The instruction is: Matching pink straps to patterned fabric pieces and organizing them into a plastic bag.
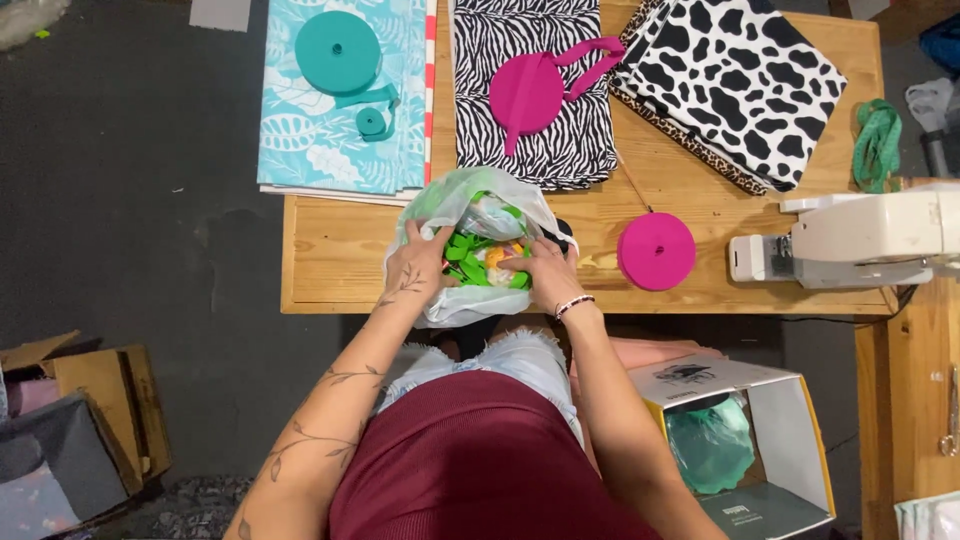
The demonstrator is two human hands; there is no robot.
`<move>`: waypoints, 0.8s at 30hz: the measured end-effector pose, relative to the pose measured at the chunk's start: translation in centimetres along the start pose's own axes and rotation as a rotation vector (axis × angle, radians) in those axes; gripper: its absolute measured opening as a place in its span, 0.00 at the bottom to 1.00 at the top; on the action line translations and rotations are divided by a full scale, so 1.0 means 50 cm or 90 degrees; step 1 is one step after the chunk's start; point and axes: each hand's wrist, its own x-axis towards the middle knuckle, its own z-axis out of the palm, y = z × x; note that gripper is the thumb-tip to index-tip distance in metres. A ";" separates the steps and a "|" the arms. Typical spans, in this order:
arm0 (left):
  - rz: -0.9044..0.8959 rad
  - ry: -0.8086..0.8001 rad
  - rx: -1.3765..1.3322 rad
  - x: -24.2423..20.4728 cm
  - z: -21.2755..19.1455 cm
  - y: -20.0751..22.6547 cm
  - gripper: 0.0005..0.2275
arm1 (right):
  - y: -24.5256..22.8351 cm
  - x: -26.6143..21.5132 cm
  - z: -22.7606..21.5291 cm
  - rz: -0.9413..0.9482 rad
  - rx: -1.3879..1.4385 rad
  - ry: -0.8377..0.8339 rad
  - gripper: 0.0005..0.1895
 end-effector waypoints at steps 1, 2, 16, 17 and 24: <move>0.000 0.001 0.000 -0.005 -0.002 0.000 0.37 | -0.008 -0.008 -0.015 0.000 0.000 0.001 0.36; -0.005 -0.003 0.000 -0.011 -0.003 -0.001 0.37 | -0.015 -0.015 -0.029 0.004 0.041 -0.004 0.39; 0.003 0.160 -0.227 -0.238 -0.147 -0.054 0.28 | -0.015 -0.065 -0.114 -0.045 0.261 0.441 0.13; 0.047 0.213 -0.217 -0.247 -0.144 -0.057 0.28 | -0.031 -0.063 -0.122 -0.047 0.285 0.467 0.12; 0.064 0.443 -0.086 -0.327 -0.144 -0.043 0.45 | -0.154 -0.019 -0.171 -0.153 0.391 0.481 0.10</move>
